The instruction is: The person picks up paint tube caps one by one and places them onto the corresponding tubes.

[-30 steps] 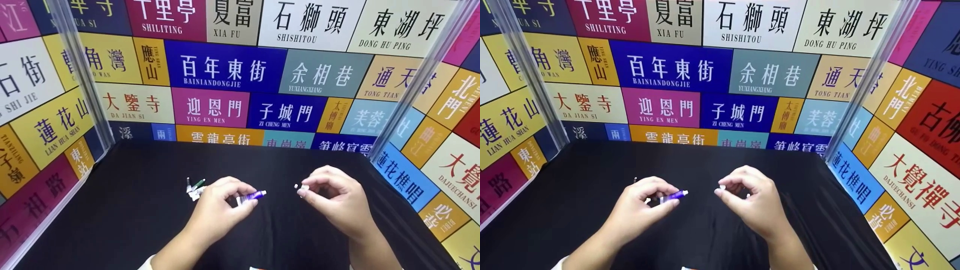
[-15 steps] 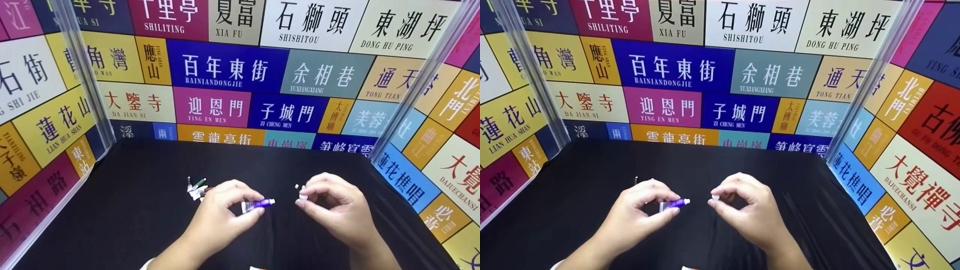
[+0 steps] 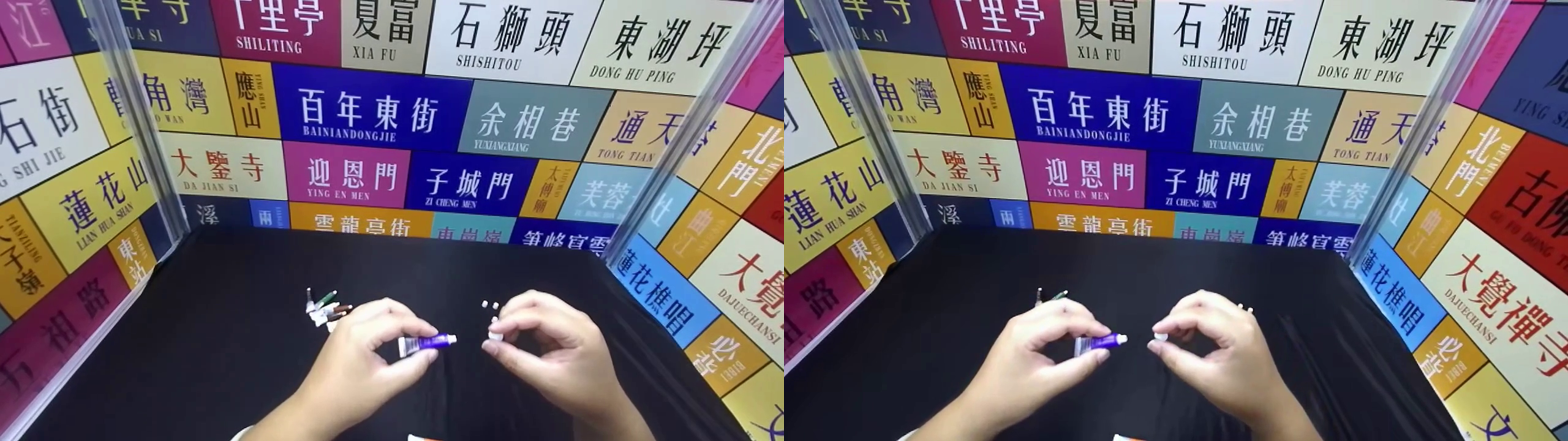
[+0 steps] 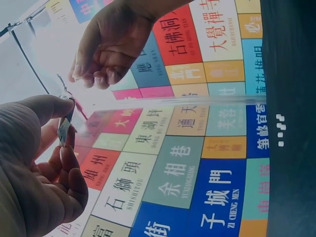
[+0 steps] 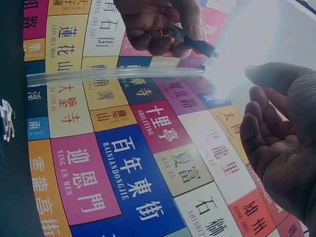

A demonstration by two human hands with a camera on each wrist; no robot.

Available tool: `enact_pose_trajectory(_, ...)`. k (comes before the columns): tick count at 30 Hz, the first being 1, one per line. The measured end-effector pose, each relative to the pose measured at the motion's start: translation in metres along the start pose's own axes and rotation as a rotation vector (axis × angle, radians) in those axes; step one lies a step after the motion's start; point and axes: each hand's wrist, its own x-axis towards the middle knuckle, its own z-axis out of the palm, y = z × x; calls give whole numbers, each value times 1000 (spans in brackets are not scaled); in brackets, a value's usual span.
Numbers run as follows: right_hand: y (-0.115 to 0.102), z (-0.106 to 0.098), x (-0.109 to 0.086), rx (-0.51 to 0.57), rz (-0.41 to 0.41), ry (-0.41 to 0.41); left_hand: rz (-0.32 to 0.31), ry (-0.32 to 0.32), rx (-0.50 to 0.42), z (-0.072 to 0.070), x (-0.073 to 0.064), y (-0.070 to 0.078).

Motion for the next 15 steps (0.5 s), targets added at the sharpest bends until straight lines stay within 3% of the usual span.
enact_pose_trajectory(10, -1, 3, 0, -10, -31, -32, 48, 24, 56, 2, -1, 4)
enact_pose_trajectory(15, 1, 4, -1, -20, -31, -45, 105, 46, 71, 4, -2, 5)
